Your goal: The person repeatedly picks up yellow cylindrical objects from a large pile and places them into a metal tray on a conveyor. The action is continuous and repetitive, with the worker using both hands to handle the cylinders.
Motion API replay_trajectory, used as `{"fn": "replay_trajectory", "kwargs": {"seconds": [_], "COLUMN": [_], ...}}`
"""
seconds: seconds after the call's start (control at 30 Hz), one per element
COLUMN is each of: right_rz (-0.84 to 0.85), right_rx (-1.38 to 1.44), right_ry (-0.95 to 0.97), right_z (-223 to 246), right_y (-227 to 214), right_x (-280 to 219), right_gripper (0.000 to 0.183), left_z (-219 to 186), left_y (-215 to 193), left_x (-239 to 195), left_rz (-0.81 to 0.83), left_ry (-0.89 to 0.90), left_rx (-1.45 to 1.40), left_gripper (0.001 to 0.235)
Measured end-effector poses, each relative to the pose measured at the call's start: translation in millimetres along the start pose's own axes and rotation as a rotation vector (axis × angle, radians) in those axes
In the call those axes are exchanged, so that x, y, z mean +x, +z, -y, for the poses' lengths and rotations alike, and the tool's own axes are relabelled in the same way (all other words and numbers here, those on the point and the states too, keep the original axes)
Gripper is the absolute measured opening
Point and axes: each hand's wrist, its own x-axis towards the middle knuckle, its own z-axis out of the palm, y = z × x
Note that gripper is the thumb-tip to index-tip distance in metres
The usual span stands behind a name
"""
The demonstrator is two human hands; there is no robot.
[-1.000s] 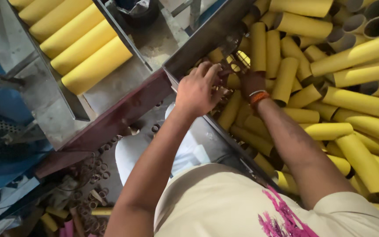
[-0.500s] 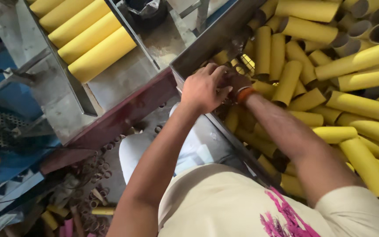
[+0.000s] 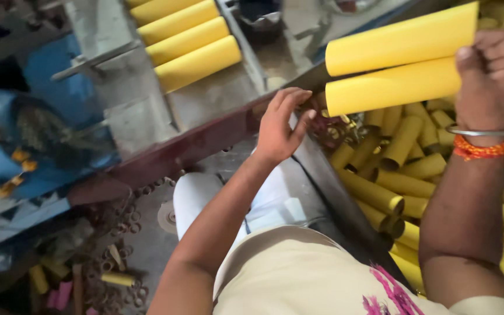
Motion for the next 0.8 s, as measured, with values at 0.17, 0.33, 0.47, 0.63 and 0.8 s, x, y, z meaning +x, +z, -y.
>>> {"fn": "replay_trajectory", "kwargs": {"seconds": [0.17,0.33,0.47,0.63,0.8], "right_rz": [-0.017,0.084,0.089,0.283,0.303], "right_rx": [0.385,0.472,0.259,-0.205,-0.684], "right_ry": [0.034,0.047,0.152,-0.132,-0.453], "right_z": [-7.0,-9.5,3.8,24.4,35.6], "right_y": [75.5,167.9,237.0,315.5,297.1], "right_x": [29.3,37.1,43.8,31.1,27.8], "right_gripper": [0.017,0.029,0.032,0.020,0.005], "left_z": [10.2,32.1,45.0,66.6,81.6], "left_y": [-53.5,-112.6,-143.5,-147.3,-145.7], "left_x": [1.1,9.1,18.8,44.4,52.2], "left_rz": [-0.208,-0.384,-0.304,0.150,0.396], "left_ry": [-0.017,-0.058,-0.023,-0.106,-0.384], "left_rx": [0.093,0.166,0.303,0.763,0.943], "left_gripper": [0.007,0.010,0.058,0.120,0.115]}}
